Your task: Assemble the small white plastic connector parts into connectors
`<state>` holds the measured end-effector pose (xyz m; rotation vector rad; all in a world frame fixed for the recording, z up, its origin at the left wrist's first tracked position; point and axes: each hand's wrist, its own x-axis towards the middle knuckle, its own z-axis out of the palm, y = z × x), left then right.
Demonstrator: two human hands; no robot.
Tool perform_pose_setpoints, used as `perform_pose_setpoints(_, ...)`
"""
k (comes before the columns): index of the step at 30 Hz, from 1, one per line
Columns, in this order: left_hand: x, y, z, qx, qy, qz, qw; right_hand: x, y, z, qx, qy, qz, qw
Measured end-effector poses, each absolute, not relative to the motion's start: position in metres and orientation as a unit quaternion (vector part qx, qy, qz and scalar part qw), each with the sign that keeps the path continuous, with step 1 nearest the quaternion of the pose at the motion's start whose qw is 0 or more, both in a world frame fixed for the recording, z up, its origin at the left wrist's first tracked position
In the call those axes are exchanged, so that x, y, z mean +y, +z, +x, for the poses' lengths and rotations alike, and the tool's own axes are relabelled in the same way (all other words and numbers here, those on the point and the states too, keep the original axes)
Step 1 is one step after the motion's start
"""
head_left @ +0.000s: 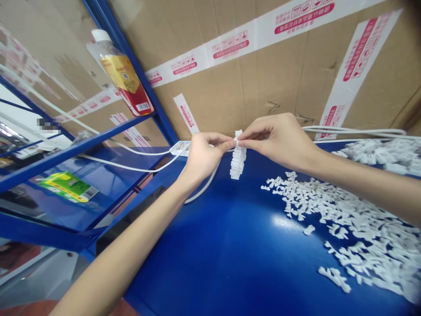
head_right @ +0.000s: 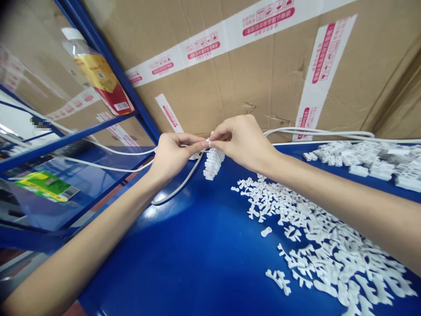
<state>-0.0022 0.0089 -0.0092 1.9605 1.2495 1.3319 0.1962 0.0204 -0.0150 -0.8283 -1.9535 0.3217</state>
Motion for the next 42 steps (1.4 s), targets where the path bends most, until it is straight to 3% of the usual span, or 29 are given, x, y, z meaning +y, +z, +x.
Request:
perform_pose_setpoints(20, 0.0052, -0.0146, 0.0019, 0.479, 0.463, 0.723, 0.183, 0.0232, -0.0171, 0.1995, -0.840, 0.099, -0.324, 0.423)
perform_pose_setpoints(42, 0.0021, -0.0167, 0.0043, 0.495, 0.454, 0.723, 0.161, 0.0244, -0.0203, 0.1991, -0.840, 0.077, -0.332, 0.423)
